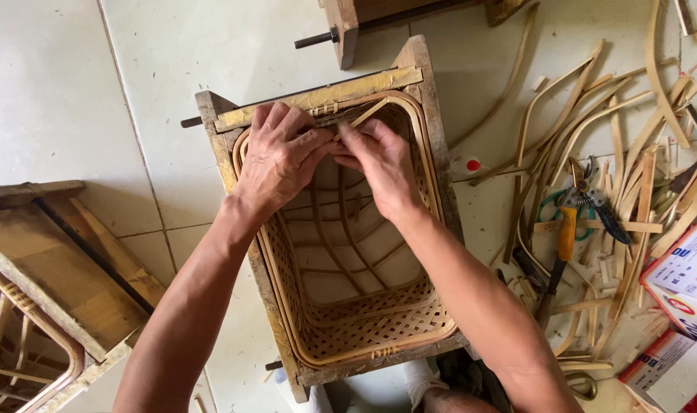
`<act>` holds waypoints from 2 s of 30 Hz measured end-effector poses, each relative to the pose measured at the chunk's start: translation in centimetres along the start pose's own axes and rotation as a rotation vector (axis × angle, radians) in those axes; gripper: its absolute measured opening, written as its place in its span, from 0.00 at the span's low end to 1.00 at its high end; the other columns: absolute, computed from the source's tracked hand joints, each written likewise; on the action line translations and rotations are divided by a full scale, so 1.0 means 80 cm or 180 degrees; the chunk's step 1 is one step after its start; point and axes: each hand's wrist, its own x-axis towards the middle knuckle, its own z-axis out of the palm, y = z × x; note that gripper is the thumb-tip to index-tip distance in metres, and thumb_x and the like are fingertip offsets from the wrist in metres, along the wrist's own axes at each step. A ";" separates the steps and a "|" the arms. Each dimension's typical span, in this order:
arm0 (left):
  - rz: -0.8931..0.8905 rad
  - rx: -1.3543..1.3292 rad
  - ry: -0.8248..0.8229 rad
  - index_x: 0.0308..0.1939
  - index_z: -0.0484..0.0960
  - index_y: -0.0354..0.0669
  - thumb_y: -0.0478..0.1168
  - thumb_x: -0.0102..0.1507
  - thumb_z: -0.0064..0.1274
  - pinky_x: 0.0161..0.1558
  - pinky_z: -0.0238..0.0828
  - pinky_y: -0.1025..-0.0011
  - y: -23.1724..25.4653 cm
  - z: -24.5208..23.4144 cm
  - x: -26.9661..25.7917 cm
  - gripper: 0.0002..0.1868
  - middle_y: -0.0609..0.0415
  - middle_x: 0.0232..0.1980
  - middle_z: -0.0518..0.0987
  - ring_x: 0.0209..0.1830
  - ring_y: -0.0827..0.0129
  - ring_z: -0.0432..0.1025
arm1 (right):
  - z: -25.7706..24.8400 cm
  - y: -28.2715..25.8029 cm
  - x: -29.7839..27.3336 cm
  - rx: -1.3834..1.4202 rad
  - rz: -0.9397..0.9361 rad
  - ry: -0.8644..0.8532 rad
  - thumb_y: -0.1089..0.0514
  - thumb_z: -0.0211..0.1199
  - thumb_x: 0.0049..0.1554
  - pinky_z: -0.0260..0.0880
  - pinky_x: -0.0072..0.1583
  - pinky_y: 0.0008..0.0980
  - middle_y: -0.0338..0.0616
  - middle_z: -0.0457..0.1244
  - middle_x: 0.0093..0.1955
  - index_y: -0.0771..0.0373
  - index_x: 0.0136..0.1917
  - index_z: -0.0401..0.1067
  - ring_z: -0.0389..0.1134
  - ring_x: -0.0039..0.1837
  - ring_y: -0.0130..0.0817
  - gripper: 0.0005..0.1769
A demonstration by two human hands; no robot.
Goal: The person weaves a rectangular basket using thin wooden strips. They insert strips into a wooden mold, hammer them into place, trim excess with pliers, and apply glue to secure the frame.
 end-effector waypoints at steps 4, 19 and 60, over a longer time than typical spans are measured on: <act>0.0115 -0.0034 0.0035 0.45 0.86 0.46 0.42 0.64 0.67 0.57 0.62 0.60 -0.001 -0.003 -0.001 0.08 0.57 0.45 0.74 0.48 0.63 0.66 | 0.004 0.005 0.006 0.0229 -0.0100 -0.0109 0.50 0.69 0.61 0.82 0.54 0.41 0.45 0.69 0.46 0.62 0.50 0.75 0.73 0.48 0.33 0.13; 0.0083 0.0007 0.0071 0.45 0.86 0.46 0.43 0.63 0.67 0.59 0.60 0.57 0.009 -0.011 0.010 0.10 0.56 0.44 0.73 0.50 0.60 0.66 | -0.002 0.013 0.021 0.0218 -0.0144 -0.0034 0.53 0.70 0.57 0.84 0.52 0.37 0.39 0.71 0.47 0.61 0.49 0.76 0.74 0.49 0.27 0.11; 0.0522 0.0535 0.0311 0.48 0.89 0.41 0.44 0.68 0.63 0.62 0.68 0.57 0.003 -0.017 -0.023 0.11 0.54 0.56 0.86 0.61 0.56 0.76 | -0.128 -0.138 -0.294 -0.5728 -0.1057 -0.1673 0.52 0.70 0.53 0.59 0.75 0.45 0.44 0.62 0.70 0.56 0.70 0.63 0.63 0.73 0.40 0.34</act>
